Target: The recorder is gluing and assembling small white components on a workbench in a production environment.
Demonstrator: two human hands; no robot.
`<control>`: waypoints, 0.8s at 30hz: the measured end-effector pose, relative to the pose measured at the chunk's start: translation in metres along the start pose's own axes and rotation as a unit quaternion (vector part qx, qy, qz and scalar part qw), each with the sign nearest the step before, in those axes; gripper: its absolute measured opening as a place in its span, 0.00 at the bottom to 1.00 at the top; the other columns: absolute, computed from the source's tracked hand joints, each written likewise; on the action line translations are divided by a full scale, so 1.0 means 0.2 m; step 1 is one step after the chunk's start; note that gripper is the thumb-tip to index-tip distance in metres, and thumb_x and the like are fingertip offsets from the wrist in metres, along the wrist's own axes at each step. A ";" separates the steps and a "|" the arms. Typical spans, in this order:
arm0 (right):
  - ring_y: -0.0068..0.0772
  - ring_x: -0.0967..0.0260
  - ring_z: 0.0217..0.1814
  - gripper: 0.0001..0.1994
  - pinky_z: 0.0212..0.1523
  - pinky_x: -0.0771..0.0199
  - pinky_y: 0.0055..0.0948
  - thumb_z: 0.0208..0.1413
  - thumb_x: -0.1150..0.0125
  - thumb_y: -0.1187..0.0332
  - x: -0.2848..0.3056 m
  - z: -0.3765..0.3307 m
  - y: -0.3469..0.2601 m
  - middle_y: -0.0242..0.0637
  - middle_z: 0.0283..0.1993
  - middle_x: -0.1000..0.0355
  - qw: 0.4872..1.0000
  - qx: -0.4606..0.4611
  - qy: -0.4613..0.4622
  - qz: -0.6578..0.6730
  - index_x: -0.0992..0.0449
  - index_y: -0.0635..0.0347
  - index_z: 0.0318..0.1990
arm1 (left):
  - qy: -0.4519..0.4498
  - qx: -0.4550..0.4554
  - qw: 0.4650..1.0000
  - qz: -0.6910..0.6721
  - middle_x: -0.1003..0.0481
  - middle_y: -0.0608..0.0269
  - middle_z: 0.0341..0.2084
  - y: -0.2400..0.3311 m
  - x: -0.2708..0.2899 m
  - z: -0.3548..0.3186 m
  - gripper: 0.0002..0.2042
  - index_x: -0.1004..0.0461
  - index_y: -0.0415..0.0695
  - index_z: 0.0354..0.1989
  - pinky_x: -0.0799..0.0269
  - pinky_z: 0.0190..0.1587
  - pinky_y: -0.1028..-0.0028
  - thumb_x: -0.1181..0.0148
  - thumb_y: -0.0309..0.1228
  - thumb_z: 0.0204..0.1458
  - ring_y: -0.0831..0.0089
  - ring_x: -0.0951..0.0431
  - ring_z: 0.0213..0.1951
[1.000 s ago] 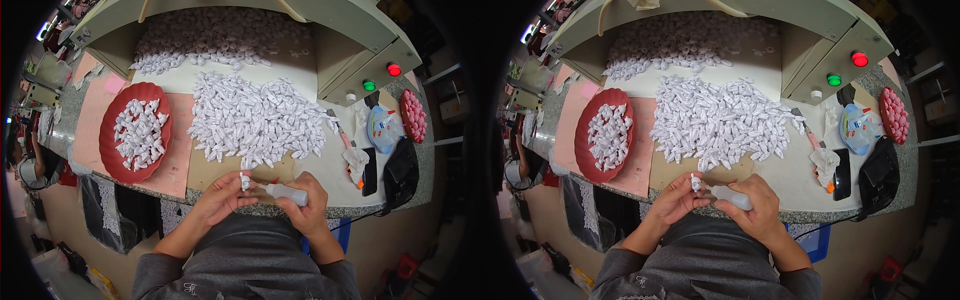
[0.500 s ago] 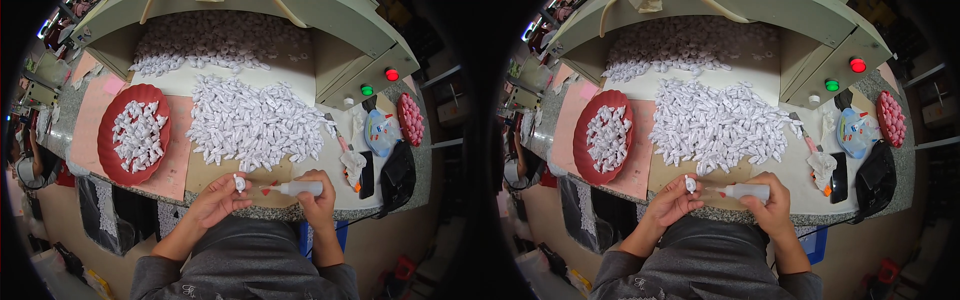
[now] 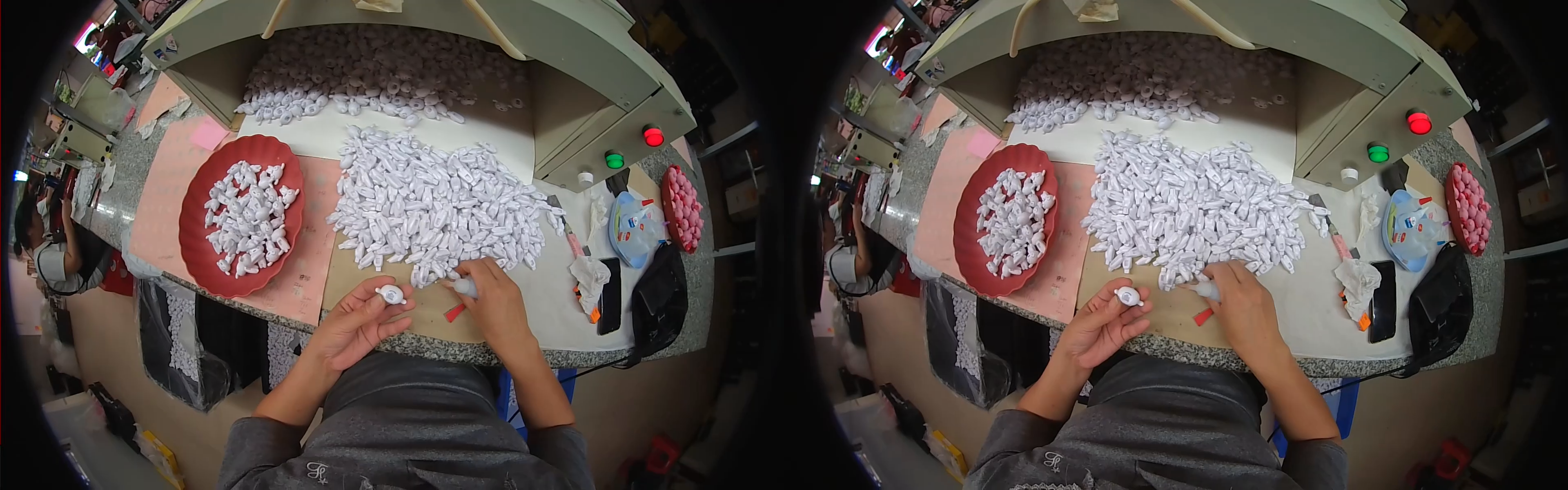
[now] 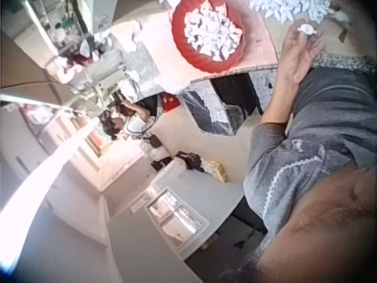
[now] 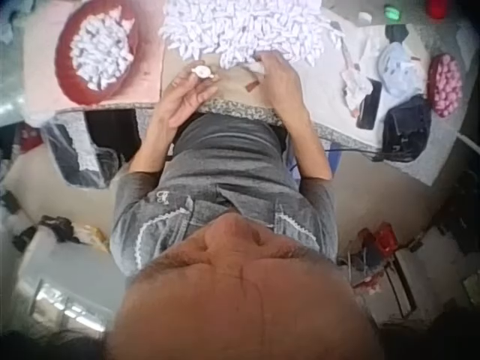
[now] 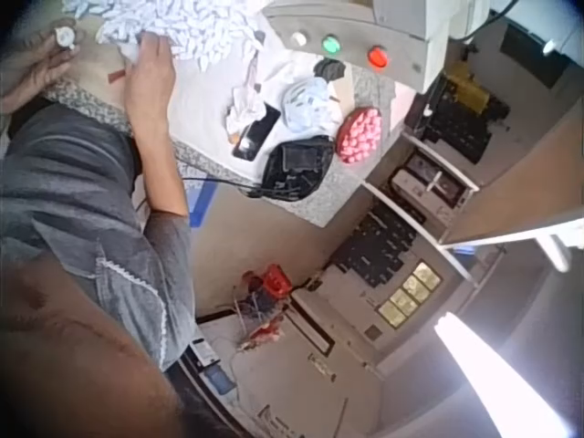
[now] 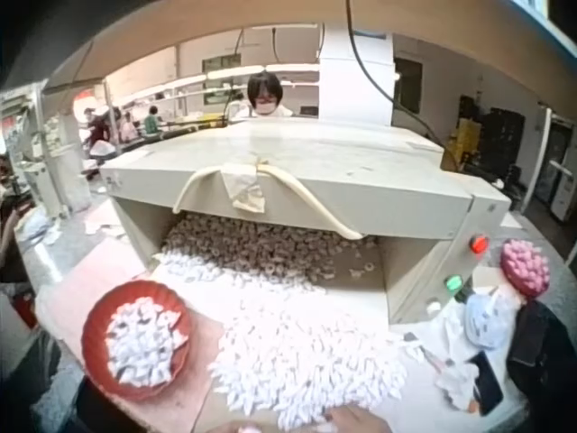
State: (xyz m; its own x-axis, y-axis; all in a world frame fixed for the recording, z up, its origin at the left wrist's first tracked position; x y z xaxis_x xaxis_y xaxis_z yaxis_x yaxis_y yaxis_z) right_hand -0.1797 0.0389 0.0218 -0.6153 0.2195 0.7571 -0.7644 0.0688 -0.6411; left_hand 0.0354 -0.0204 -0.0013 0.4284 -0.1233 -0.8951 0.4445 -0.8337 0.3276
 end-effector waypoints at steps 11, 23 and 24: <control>0.45 0.29 0.35 0.18 0.34 0.28 0.35 0.38 0.34 0.72 0.03 -0.03 0.02 0.43 0.33 0.30 0.999 -0.013 -0.046 -0.017 0.31 0.61 0.39 | 0.019 -0.008 1.000 0.004 0.31 0.51 0.50 -0.02 0.00 0.01 0.14 0.34 0.44 0.52 0.29 0.51 0.62 0.52 0.25 0.57 0.61 0.28 0.49; 0.16 0.34 0.24 0.06 0.23 0.34 0.15 0.53 0.45 0.78 0.09 -0.08 -0.11 0.37 0.29 0.27 0.834 -0.216 -0.086 0.500 0.32 0.63 0.38 | 0.014 -0.026 0.995 0.094 0.29 0.53 0.47 -0.08 -0.06 0.06 0.12 0.32 0.41 0.48 0.28 0.51 0.64 0.49 0.26 0.56 0.64 0.27 0.48; 0.16 0.34 0.25 0.06 0.23 0.34 0.15 0.53 0.45 0.77 0.10 -0.08 -0.13 0.37 0.29 0.27 0.838 -0.208 -0.082 0.497 0.32 0.64 0.38 | 0.025 -0.040 0.991 0.122 0.29 0.53 0.46 -0.08 -0.06 0.06 0.11 0.31 0.41 0.47 0.28 0.50 0.63 0.49 0.26 0.55 0.63 0.26 0.47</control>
State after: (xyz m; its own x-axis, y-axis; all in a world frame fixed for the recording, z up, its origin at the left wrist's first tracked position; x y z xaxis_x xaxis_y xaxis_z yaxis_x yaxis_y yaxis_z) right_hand -0.1693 0.0568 0.0504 -0.9529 0.2342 -0.1928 0.2545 0.2718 -0.9281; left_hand 0.0140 -0.0112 0.0007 0.5682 -0.2875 -0.7710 0.3834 -0.7365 0.5572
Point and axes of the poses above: each hand's wrist, its own z-axis towards the middle knuckle, its own x-axis out of the back of the hand, y = z × x, the point moved 1 cm from there along z, towards the middle knuckle
